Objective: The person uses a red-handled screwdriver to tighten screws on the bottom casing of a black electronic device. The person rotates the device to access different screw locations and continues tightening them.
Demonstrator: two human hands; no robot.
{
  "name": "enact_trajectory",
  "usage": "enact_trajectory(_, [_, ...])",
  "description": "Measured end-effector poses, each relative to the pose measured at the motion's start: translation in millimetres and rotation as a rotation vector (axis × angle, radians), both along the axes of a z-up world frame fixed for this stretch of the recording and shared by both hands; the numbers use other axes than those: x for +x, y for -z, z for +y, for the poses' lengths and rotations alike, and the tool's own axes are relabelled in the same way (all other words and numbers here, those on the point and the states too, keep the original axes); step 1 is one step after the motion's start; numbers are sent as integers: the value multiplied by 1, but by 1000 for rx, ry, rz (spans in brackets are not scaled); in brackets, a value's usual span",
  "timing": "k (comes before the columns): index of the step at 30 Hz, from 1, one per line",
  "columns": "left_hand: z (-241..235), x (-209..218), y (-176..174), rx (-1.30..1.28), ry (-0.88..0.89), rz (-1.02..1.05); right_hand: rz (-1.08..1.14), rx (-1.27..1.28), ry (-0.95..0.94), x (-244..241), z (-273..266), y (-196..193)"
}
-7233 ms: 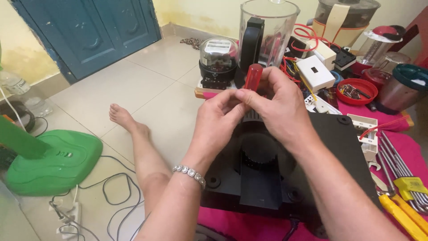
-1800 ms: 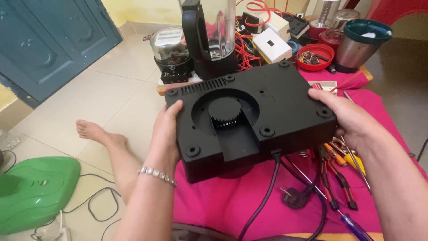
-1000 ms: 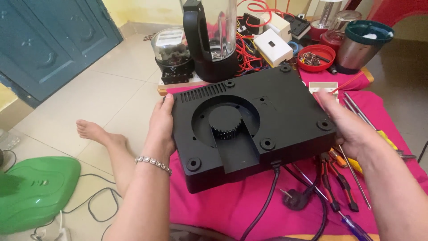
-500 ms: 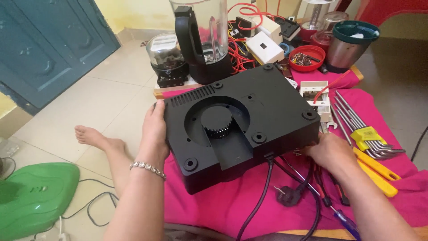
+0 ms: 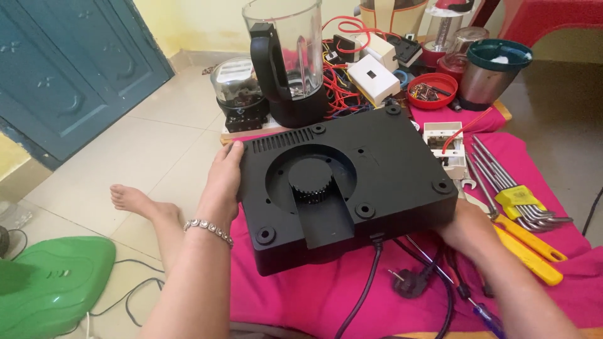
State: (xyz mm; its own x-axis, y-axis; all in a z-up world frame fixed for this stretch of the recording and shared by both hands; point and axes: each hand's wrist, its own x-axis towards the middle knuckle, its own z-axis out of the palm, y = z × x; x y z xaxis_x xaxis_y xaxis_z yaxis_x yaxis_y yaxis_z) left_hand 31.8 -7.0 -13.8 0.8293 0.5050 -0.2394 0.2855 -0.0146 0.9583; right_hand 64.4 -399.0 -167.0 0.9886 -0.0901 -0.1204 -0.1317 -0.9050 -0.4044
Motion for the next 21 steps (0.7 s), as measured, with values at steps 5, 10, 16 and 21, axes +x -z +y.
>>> enact_trajectory(5, [3,4,5,84,25,-45,130,534,278,-2,-27,-32])
enact_trajectory(10, [3,8,9,490,29,-114,154,1011,363,-8,-50,-68])
enact_trajectory(16, [-57,-17,-33,1011,-36,-570,221,1471,38,-5,-40,-102])
enact_trajectory(21, [-138,-53,-66,322,459,-175,213,1441,-88,-22,25,-155])
